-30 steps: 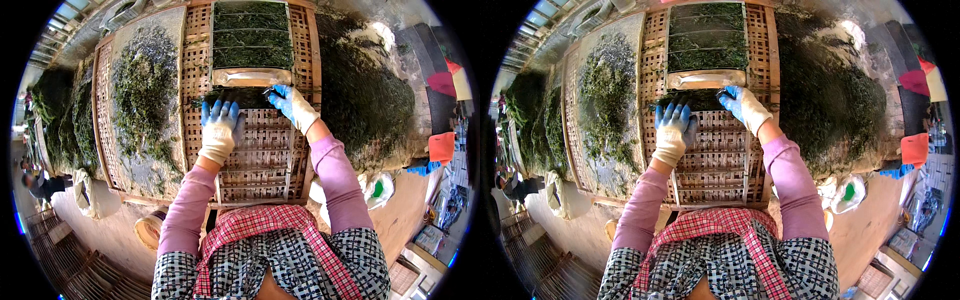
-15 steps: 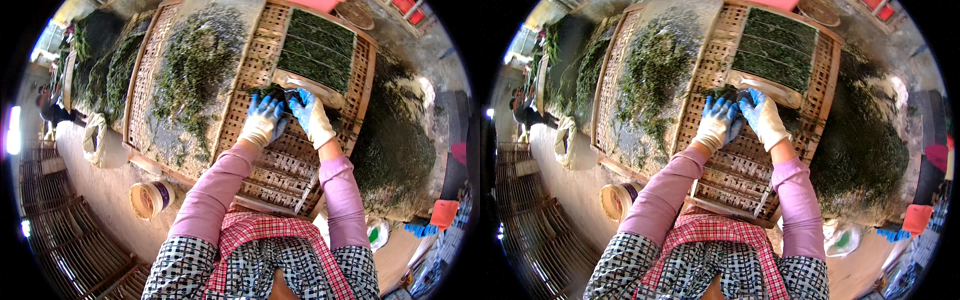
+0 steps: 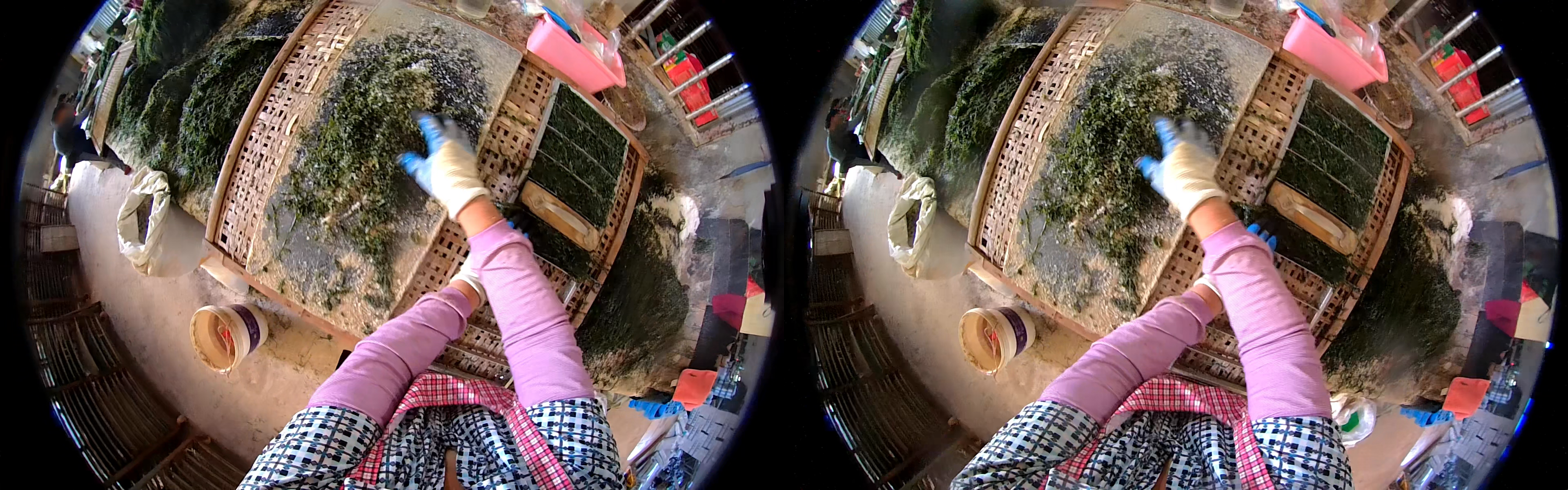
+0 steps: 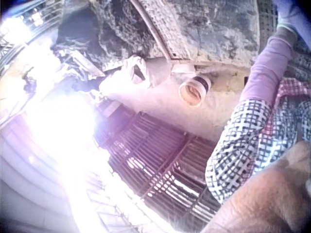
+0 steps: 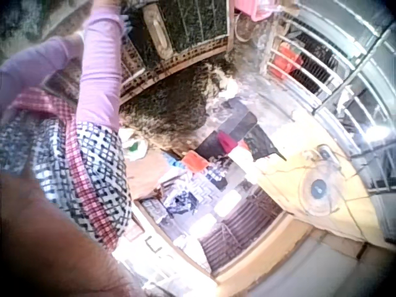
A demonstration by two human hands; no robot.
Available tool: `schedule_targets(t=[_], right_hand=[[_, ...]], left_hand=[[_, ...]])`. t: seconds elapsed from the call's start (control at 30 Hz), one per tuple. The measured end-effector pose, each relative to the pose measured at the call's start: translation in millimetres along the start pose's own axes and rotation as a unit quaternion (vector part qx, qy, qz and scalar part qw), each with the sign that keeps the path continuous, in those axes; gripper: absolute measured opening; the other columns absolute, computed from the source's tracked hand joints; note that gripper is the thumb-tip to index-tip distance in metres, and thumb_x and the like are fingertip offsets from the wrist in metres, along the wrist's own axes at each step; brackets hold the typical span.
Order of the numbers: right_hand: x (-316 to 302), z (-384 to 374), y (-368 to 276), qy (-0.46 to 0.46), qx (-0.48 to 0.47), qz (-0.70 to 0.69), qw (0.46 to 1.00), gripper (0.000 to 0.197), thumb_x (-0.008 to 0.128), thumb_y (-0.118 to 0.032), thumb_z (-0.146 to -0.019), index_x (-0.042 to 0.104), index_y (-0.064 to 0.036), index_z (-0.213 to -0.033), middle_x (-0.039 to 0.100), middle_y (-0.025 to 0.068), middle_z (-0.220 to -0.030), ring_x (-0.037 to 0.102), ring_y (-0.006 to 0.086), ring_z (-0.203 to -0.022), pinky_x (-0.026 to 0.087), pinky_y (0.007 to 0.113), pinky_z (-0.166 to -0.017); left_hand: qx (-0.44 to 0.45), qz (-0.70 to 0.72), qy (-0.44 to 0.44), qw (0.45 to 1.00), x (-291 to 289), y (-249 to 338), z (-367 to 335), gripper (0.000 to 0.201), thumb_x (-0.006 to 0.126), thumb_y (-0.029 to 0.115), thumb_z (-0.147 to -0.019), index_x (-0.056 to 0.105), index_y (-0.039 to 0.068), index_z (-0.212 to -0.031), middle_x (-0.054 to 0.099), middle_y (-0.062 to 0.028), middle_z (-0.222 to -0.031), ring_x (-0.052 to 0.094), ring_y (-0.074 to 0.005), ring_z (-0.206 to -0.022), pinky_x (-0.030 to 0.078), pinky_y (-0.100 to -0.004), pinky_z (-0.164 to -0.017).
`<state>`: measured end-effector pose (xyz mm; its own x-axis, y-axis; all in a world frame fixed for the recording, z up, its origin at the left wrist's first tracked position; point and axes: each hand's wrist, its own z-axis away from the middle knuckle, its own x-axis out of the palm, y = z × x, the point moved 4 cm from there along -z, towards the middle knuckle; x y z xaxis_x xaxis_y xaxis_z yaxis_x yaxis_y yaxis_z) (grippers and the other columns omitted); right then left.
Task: The person picks up handfuls of green plant material from a work surface, rolls it by hand, and presses it into the slots of a wooden tray.
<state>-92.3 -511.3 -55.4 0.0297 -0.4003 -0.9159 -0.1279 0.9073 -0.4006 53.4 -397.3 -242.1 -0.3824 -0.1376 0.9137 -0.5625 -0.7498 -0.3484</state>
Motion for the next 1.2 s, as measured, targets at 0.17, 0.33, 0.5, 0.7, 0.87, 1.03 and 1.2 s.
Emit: schedule_targets(t=[0.17,0.33,0.5,0.7,0.87,1.03,1.2], right_hand=[[79,-8,-27,-0.085,-0.008,0.075,0.993,0.062,0.062,-0.046,-0.093,0.046,-0.0092,-0.139,0.048,0.0232,-0.143,0.051,0.0388,-0.128,0.046,0.044,-0.104],[34,-3,-40,-0.1,-0.002,-0.157,0.983,0.036,0.072,0.009,-0.077,0.066,-0.0081,-0.108,0.071,0.0048,-0.1,0.066,0.0177,-0.091,0.054,0.028,-0.084],[-9,5,-42,-0.086,0.003,-0.673,0.735,0.039,0.063,0.016,-0.079,0.071,-0.0063,-0.11,0.071,-0.0003,-0.103,0.063,0.0093,-0.089,0.052,0.026,-0.081],[-28,23,-5,-0.006,-0.014,-0.666,0.746,0.038,0.053,0.013,-0.084,0.068,-0.0047,-0.114,0.07,0.0027,-0.11,0.065,0.0122,-0.093,0.054,0.025,-0.081],[-88,70,49,0.071,0.004,-0.7,0.71,0.033,0.062,-0.001,-0.089,0.064,-0.0041,-0.122,0.068,0.0039,-0.112,0.063,0.0139,-0.095,0.052,0.027,-0.085],[-150,131,120,0.179,0.014,-0.705,0.686,0.037,0.056,0.0,-0.089,0.063,-0.007,-0.125,0.068,0.003,-0.119,0.064,0.0089,-0.088,0.051,0.022,-0.069],[-158,175,192,0.181,0.059,-0.552,0.812,0.035,0.057,0.011,-0.082,0.068,-0.0032,-0.112,0.072,0.004,-0.102,0.065,0.0128,-0.091,0.052,0.027,-0.082]], left_hand=[[0.105,-0.066,-0.153,0.98,75,-18,40,0.058,0.044,0.045,-0.102,0.03,0.02,-0.152,0.041,-0.0073,-0.149,0.043,-0.0311,-0.135,0.036,-0.0552,-0.111],[0.144,-0.304,-0.07,0.939,71,-4,35,0.056,0.046,0.044,-0.1,0.035,0.017,-0.148,0.045,-0.0089,-0.146,0.044,-0.0313,-0.134,0.034,-0.0544,-0.112],[0.128,-0.662,-0.013,0.739,66,4,26,0.055,0.049,0.042,-0.098,0.041,0.014,-0.145,0.049,-0.0104,-0.144,0.045,-0.0315,-0.133,0.031,-0.0535,-0.113],[0.159,-0.752,0.004,0.639,68,6,32,0.054,0.052,0.04,-0.096,0.048,0.011,-0.141,0.053,-0.0123,-0.14,0.046,-0.0317,-0.132,0.029,-0.0525,-0.114],[0.238,-0.912,-0.022,0.332,95,4,35,0.053,0.055,0.038,-0.094,0.053,0.008,-0.137,0.057,-0.0139,-0.137,0.048,-0.0319,-0.131,0.026,-0.0517,-0.115],[0.333,-0.934,-0.088,0.094,120,-4,55,0.055,0.066,0.04,-0.083,0.061,0.009,-0.128,0.059,-0.0165,-0.131,0.051,-0.037,-0.126,0.023,-0.0668,-0.111],[0.372,-0.921,-0.054,0.098,142,3,95,0.045,0.067,0.026,-0.079,0.064,0.009,-0.12,0.061,-0.0133,-0.128,0.057,-0.0341,-0.117,0.029,-0.0608,-0.11]])
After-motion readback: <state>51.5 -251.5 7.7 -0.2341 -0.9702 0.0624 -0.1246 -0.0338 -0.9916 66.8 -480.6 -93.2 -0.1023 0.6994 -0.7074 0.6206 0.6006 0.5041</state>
